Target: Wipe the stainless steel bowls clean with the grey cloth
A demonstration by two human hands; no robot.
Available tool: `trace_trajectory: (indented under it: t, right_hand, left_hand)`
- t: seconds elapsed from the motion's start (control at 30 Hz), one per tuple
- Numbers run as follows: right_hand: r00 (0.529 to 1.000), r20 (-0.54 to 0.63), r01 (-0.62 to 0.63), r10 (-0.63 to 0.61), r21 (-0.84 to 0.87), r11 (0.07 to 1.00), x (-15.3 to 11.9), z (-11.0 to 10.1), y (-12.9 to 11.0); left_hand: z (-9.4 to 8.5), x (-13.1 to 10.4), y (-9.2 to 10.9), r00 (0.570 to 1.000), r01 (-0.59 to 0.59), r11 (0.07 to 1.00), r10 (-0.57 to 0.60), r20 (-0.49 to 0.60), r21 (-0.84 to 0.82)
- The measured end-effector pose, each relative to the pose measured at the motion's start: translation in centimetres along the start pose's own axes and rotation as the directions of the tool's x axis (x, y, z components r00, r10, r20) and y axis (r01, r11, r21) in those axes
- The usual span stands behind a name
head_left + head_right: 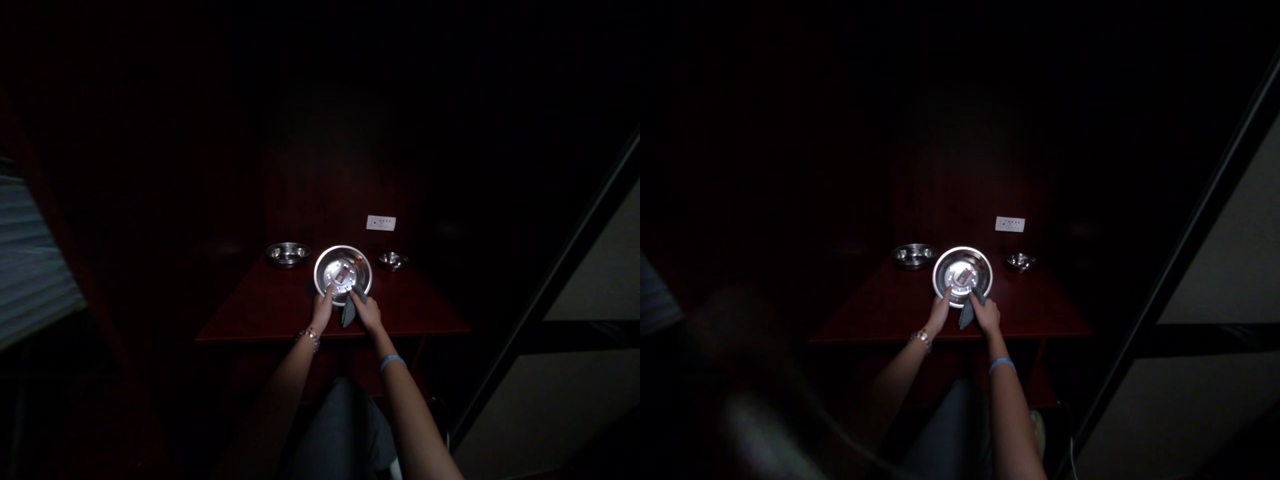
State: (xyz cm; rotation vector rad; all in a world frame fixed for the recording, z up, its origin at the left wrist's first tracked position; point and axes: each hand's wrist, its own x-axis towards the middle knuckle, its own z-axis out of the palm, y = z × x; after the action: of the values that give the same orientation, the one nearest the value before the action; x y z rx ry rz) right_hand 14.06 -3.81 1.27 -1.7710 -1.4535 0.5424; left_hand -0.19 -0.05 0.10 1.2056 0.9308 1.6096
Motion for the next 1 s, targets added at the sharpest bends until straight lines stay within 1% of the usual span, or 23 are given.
trace_trajectory:
  t: [0.07, 0.13, 0.23, 0.4, 0.53, 0.7, 0.77, 0.83, 0.87, 0.9, 1.0]
  right_hand:
    - [1.000, 0.027, 0.014, -0.013, -0.023, 1.000, -0.1, 0.0, -0.2]
    - [0.999, 0.036, 0.020, -0.019, -0.012, 1.000, -0.1, 0.0, -0.3]
    - [1.000, 0.009, 0.009, -0.009, 0.027, 1.000, 0.0, 0.1, -0.2]
    - [0.998, -0.056, 0.027, -0.021, 0.094, 0.995, 0.2, 0.4, 0.5]
    - [0.997, -0.072, 0.031, -0.024, 0.102, 0.994, 0.3, 0.5, 0.6]
    - [0.995, -0.103, 0.008, -0.002, 0.059, 0.998, 0.2, 0.5, 0.6]
    - [0.993, -0.118, 0.000, 0.007, 0.063, 0.998, 0.2, 0.6, 0.7]
    - [0.991, -0.130, 0.001, 0.011, 0.086, 0.996, 0.3, 0.6, 0.8]
    - [0.991, -0.133, 0.004, 0.009, 0.098, 0.995, 0.4, 0.7, 0.9]
    - [0.991, -0.135, 0.009, 0.006, 0.106, 0.994, 0.4, 0.7, 1.0]
    - [0.989, -0.150, 0.024, -0.004, 0.129, 0.991, 0.7, 0.7, 1.3]
  left_hand:
    - [0.1, -0.1, 0.1, 0.999, 0.005, 1.000, -0.006, 0.051, 0.019]
    - [0.3, -0.2, 0.1, 0.997, 0.009, 1.000, -0.011, 0.079, 0.027]
    - [0.5, -0.1, -0.2, 0.995, -0.008, 0.999, 0.004, 0.103, 0.041]
    - [0.6, -0.1, -0.3, 0.996, -0.053, 0.997, 0.049, 0.077, 0.052]
    - [0.5, 0.0, -0.3, 0.998, -0.040, 0.998, 0.037, 0.054, 0.057]
    - [0.2, 0.2, -0.6, 0.999, 0.001, 1.000, -0.001, -0.036, -0.004]
    - [0.1, 0.3, -0.5, 0.994, 0.062, 0.998, -0.063, -0.090, -0.017]
    - [-0.1, 0.4, -0.3, 0.979, 0.110, 0.993, -0.118, -0.169, -0.051]
    - [-0.2, 0.4, -0.1, 0.971, 0.106, 0.991, -0.120, -0.206, -0.077]
    - [-0.2, 0.3, 0.1, 0.969, 0.075, 0.992, -0.097, -0.229, -0.103]
    - [-0.1, 0.1, 0.7, 0.977, -0.070, 0.987, 0.038, -0.210, -0.147]
